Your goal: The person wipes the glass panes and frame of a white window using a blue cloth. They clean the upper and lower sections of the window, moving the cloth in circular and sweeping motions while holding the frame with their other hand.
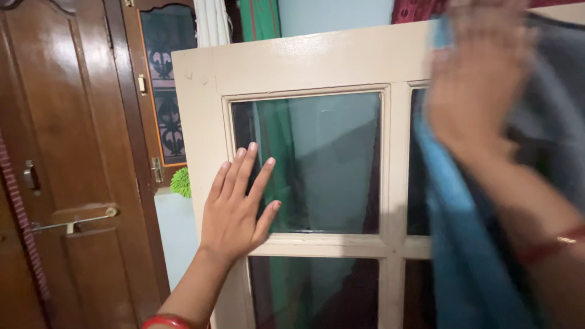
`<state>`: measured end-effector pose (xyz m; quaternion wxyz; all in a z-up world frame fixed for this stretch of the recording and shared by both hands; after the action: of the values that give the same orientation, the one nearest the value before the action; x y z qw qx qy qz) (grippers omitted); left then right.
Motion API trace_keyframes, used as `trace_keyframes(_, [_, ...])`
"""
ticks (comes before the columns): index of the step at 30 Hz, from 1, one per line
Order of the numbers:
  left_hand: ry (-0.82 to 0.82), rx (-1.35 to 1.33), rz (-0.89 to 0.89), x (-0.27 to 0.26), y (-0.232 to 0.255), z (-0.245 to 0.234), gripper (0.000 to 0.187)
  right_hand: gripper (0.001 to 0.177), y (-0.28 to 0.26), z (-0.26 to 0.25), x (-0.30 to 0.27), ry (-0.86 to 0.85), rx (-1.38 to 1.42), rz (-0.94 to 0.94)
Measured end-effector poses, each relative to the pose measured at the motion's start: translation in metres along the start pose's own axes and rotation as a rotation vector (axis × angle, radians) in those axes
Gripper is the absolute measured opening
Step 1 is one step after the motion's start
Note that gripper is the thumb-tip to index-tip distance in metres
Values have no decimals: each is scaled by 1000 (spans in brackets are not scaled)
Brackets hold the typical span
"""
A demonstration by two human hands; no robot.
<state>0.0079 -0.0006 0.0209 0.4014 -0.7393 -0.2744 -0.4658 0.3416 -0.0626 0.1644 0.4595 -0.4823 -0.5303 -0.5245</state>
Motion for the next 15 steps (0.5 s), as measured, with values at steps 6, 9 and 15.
trace_keyframes(6, [4, -21, 8, -5, -1, -4, 64, 57, -39, -12, 7, -187, 108, -280])
trace_keyframes(9, [-4, -14, -6, -8, -2, -1, 65, 56, 2, -19, 10, -204, 130, -141])
trace_keyframes(15, [140, -65, -140, -11, -1, 13, 84, 55, 12, 1, 9, -7, 85, 78])
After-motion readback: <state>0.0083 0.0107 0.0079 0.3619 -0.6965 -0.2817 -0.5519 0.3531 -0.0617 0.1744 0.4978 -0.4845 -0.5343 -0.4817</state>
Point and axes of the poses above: each hand's wrist, its own x-axis towards the middle knuckle, its own z-axis out of the palm, y = z × x, the point moved 2 cm from there along x, towards the middle knuckle, and after that the axes turned 3 degrees about -y, right-handed, at the moved point
